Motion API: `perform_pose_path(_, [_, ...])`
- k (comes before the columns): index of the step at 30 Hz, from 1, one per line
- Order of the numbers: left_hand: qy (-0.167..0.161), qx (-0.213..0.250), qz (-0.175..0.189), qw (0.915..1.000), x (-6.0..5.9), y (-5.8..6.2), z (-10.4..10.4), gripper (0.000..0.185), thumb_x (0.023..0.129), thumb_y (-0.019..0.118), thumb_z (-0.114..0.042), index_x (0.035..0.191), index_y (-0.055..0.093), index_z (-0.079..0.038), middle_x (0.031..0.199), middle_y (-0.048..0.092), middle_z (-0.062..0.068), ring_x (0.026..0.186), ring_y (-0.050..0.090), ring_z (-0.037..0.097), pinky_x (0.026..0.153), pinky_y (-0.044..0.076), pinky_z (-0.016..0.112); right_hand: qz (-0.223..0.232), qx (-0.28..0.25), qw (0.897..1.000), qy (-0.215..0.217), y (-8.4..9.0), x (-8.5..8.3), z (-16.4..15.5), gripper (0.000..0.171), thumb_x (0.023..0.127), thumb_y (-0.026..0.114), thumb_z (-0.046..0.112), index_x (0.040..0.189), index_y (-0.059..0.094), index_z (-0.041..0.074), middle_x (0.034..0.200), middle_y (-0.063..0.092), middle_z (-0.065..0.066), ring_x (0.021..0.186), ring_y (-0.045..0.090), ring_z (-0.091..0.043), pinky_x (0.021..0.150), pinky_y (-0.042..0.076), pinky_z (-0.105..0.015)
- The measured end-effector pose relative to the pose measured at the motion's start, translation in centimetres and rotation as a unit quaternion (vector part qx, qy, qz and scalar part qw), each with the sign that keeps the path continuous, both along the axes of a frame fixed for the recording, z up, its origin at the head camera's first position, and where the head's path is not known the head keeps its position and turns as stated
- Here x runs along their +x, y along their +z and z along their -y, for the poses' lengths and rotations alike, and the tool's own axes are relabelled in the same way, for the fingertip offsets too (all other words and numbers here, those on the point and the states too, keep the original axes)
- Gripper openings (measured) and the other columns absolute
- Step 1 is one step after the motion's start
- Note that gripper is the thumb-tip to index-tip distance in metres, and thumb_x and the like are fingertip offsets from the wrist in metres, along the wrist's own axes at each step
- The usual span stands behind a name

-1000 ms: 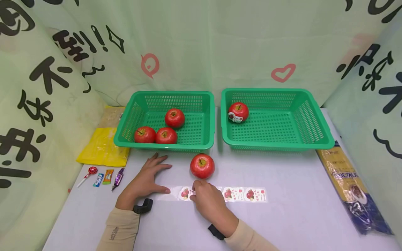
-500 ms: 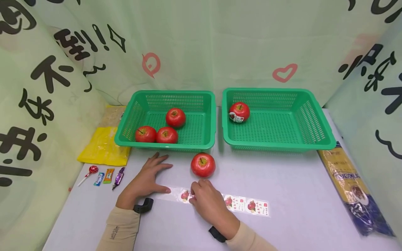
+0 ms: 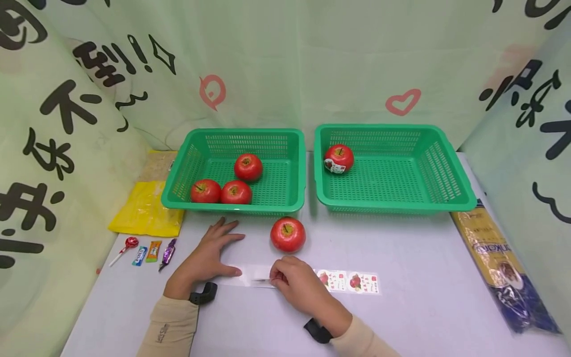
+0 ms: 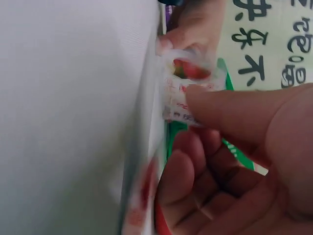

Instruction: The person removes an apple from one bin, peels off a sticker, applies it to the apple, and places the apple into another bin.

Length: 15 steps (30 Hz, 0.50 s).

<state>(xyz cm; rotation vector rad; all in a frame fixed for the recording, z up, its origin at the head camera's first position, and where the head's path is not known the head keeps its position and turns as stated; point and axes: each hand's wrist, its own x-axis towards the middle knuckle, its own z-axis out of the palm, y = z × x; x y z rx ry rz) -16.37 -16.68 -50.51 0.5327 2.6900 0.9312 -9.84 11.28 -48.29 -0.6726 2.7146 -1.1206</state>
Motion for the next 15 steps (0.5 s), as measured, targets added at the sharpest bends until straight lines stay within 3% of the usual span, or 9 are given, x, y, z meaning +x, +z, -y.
perform_pose_path(5, [-0.002,-0.002,-0.005,1.0000,0.2,0.0,-0.2,0.081,0.068,0.100,-0.034,0.141,0.068,-0.017,0.170,0.041,0.006,0.165,0.014,0.040,0.133,0.011,0.062,0.035,-0.069,0.997,0.005,-0.4,0.1,-1.7,0.018,0.093,0.081,0.013,0.087,0.069,0.024,0.085,0.058,0.014,0.077,0.052,0.000,0.066,0.049,-0.019])
perform_pose_path(9, [-0.023,-0.001,-0.028,0.9993,0.7,0.5,-0.7,0.071,0.070,0.098,-0.029,0.135,0.072,-0.016,0.163,0.050,0.007,0.162,0.024,0.039,0.132,0.016,0.064,0.043,-0.072,0.996,-0.004,-0.6,0.5,-3.2,0.014,0.096,0.079,0.019,0.090,0.068,0.025,0.093,0.059,0.013,0.081,0.054,-0.001,0.069,0.051,-0.019])
perform_pose_path(12, [-0.046,0.020,-0.063,0.9968,1.0,1.2,-1.4,0.054,0.076,0.090,-0.023,0.128,0.076,-0.015,0.151,0.061,0.004,0.154,0.042,0.032,0.129,0.032,0.057,0.031,-0.058,0.998,-0.014,-0.4,0.5,-3.9,0.012,0.098,0.077,0.019,0.093,0.068,0.024,0.090,0.060,0.014,0.081,0.054,0.001,0.069,0.050,-0.020])
perform_pose_path(15, [-0.064,0.066,-0.094,0.9914,1.4,2.2,-2.8,0.038,0.082,0.085,-0.025,0.118,0.078,-0.015,0.129,0.072,-0.002,0.130,0.062,0.020,0.114,0.051,0.044,0.001,-0.044,0.998,-0.035,0.0,0.2,-4.0,0.016,0.095,0.079,0.013,0.092,0.067,0.023,0.082,0.057,0.017,0.076,0.051,0.002,0.067,0.048,-0.019])
